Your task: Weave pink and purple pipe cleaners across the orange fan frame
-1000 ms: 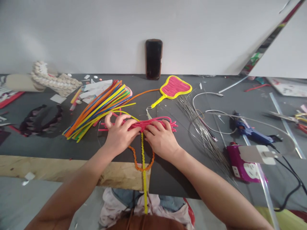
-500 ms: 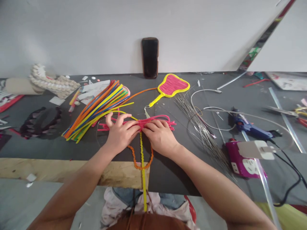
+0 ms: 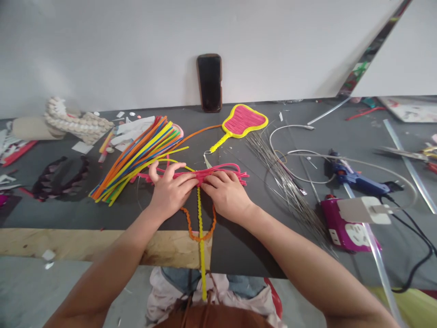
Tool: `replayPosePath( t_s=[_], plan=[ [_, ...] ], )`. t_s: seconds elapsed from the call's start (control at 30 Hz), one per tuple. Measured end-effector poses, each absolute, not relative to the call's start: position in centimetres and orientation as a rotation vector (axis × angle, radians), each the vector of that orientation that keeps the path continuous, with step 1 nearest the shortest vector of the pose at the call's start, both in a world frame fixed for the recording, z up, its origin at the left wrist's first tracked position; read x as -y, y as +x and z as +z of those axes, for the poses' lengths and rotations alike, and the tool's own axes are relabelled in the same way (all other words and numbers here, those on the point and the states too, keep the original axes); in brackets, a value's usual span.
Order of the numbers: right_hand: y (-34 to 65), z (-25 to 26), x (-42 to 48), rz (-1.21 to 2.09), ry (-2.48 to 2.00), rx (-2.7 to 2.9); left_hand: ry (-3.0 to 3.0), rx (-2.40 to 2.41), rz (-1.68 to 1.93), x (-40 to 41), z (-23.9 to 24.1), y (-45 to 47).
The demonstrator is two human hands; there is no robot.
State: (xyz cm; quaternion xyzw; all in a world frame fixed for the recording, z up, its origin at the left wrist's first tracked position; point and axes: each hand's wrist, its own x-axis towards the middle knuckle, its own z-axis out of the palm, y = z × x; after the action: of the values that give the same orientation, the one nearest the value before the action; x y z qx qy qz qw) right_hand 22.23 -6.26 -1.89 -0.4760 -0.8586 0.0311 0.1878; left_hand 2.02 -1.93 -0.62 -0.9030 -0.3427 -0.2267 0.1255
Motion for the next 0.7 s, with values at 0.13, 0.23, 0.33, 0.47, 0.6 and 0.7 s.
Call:
replayPosePath(
  t_s=[0.13, 0.23, 0.33, 0.47, 0.6, 0.7],
  plan=[
    [22.2, -1.6, 6.3, 0.105, -1.327, 2.444, -2.647, 0.924, -0.566, 2.7, 0.4, 1.6],
    [22.1, -1.4, 6.3, 0.115, -1.328, 2.472, -2.642, 0.892, -0.495, 3.5, 1.0, 1.6],
    [22.0, -1.3, 6.4, 0.121, -1.341, 2.484, -2.663, 0.911, -0.437, 4.0, 1.2, 1.7],
    [22.0, -1.2, 6.4, 0.104, -1.35, 2.489, -2.663, 0.962, -0.375, 4.4, 1.4, 1.9],
    [21.9, -1.1, 6.5, 0.08, -1.363, 2.505, -2.664, 0.975, -0.339, 4.5, 1.3, 1.9],
    [21.8, -1.0, 6.5, 0.062, -1.374, 2.518, -2.704, 0.988, -0.308, 4.4, 1.1, 1.8]
  ],
)
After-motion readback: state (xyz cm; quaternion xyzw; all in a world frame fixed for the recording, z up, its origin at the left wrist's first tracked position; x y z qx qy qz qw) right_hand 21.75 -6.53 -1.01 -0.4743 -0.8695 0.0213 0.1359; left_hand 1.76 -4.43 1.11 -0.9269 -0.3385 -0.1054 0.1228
